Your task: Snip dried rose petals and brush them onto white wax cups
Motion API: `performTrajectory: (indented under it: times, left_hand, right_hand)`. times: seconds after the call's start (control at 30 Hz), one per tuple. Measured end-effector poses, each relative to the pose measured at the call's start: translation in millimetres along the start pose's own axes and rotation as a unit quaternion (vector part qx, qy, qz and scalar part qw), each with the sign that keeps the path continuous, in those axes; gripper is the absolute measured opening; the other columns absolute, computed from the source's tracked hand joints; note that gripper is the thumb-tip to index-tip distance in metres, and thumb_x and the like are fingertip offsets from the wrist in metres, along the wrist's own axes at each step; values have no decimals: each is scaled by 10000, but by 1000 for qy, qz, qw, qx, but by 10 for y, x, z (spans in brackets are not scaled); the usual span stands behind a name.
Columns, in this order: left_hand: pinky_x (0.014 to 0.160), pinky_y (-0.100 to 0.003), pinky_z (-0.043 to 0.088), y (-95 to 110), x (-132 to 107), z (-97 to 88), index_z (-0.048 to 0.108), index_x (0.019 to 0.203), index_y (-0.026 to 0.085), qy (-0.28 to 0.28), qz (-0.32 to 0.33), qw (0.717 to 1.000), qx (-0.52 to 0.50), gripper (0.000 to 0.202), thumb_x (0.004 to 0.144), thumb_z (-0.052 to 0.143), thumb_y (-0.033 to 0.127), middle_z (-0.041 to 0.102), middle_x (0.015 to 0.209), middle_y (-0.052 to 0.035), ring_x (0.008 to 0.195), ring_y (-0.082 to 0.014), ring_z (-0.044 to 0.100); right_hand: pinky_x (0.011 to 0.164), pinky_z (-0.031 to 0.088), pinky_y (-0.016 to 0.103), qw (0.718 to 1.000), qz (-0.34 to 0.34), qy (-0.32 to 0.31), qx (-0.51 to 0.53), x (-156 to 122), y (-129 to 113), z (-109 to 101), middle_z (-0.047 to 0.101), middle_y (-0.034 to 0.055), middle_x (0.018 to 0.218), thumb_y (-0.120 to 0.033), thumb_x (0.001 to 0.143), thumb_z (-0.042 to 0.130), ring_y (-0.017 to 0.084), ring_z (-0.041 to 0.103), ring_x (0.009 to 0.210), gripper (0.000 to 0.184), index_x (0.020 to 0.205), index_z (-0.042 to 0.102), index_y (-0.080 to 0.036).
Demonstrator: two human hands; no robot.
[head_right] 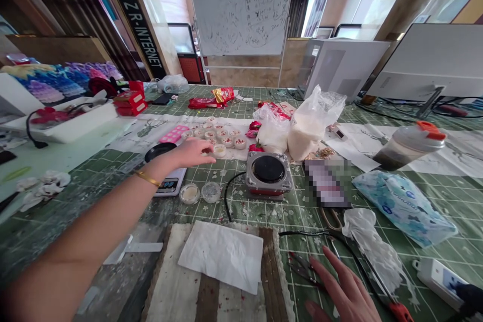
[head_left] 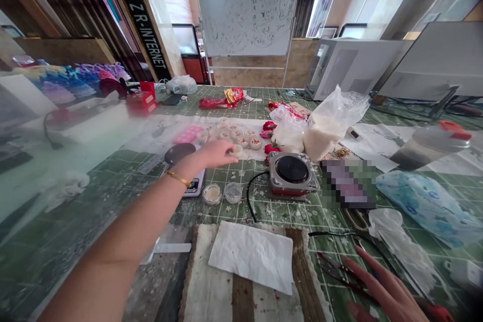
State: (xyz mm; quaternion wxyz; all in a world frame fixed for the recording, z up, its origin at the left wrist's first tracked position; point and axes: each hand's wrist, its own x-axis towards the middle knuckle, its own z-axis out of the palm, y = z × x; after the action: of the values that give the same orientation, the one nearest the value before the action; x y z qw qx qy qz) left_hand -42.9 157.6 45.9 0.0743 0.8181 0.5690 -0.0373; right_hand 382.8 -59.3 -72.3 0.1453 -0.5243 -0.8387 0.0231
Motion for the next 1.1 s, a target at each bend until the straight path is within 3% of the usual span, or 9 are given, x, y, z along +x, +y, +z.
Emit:
performTrajectory:
  times: [0.1,0.2,0.3,0.47,0.63,0.93,1.1]
  left_hand:
    - [860,-263,422,-14,-446,15,454,1265,260,-67,25,997,-37,661,687,593,549,542,1272,-49,1079,-219,548]
    - [865,-262,416,44,-763,144,224,1413,276,-123,25,991,-44,986,577,711,465,459,1362,-87,1178,-251,483]
    - [818,-280,427,140,-878,293,107,1441,273,-132,-9,991,-24,996,631,682,348,510,1288,-114,1119,-269,527]
    - [781,-299,433,235,-856,386,74,1444,250,-100,-23,995,-21,883,724,583,286,505,1278,-145,1002,-267,598]
    - [911,-334,375,335,-773,432,105,1438,234,-62,6,998,-13,938,685,631,424,434,1353,-142,1201,-301,451]
    - [905,-335,367,456,-493,547,153,1429,207,-23,36,999,24,773,763,541,271,501,1307,-119,1135,-276,503]
    - [901,-367,369,443,-599,495,214,1415,191,-2,10,999,46,754,757,567,295,506,1252,-141,1113,-297,493]
  right_hand:
    - [864,518,436,1000,-10,-12,-6,37,-54,-21,319,99,1448,-410,818,529,327,469,1205,602,1376,320,-322]
    - [860,524,441,999,-21,-22,-19,81,-127,-54,315,96,1450,-422,818,534,323,476,1200,631,1391,285,-333]
    - [879,511,462,999,-26,-29,-23,105,-193,-98,323,93,1447,-429,821,532,320,471,1206,640,1398,270,-337]
    - [900,495,476,999,-17,-37,-12,82,-289,-184,345,76,1440,-434,821,528,323,464,1212,597,1376,334,-329]
    - [922,483,460,999,7,-46,-8,76,-453,-317,345,70,1440,-419,843,503,303,461,1219,542,1358,367,-316]
    - [958,448,459,997,29,-75,-1,116,-572,-382,338,97,1437,-410,870,468,287,422,1253,493,1341,389,-289]
    - [973,440,441,996,40,-84,6,111,-548,-383,312,71,1456,-411,867,476,280,391,1276,499,1346,386,-302]
